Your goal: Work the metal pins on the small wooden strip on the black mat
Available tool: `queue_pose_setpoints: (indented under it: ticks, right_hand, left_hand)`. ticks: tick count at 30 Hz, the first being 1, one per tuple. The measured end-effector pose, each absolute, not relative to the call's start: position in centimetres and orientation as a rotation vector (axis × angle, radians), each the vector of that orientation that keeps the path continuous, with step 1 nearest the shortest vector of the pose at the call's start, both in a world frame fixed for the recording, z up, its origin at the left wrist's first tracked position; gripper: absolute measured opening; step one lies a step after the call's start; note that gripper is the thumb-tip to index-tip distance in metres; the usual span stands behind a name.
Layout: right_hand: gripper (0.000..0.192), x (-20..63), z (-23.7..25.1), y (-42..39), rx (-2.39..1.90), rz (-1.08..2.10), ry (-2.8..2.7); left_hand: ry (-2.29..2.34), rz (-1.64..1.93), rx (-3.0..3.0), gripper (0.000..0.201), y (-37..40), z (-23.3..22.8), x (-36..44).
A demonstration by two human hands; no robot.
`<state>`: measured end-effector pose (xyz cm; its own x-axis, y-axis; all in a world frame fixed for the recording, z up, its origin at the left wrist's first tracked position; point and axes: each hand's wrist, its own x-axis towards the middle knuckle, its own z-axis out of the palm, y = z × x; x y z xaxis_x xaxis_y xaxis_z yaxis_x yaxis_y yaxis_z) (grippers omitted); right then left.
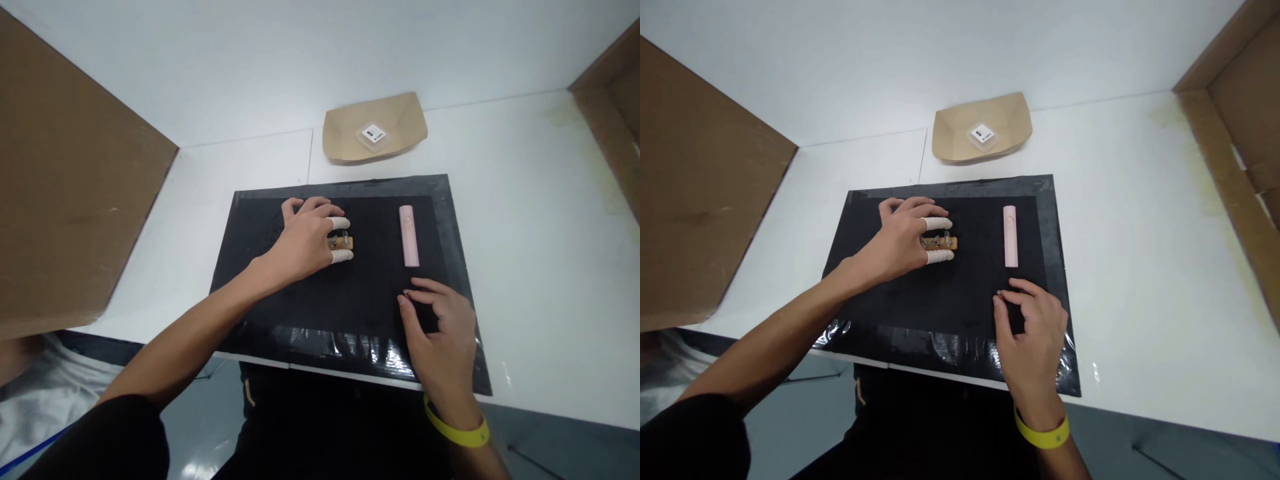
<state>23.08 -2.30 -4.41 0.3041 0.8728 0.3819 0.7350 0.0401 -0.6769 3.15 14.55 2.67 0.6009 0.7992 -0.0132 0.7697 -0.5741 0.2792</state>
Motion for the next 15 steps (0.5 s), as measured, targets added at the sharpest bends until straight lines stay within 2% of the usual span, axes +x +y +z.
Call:
queue_pose_setpoints:
  ticks: [8,15]
  right_hand:
    - [0.011,23.08,-4.29,-2.34,-1.731,0.210,-1.455]
    - [0.012,23.04,-4.34,-2.37,-1.735,0.214,-1.455]
  left_hand:
    - [1.280,0.180,2.580,0.012,14.55,2.80,3.41]
    - [1.281,0.177,2.571,0.010,14.71,2.92,3.55]
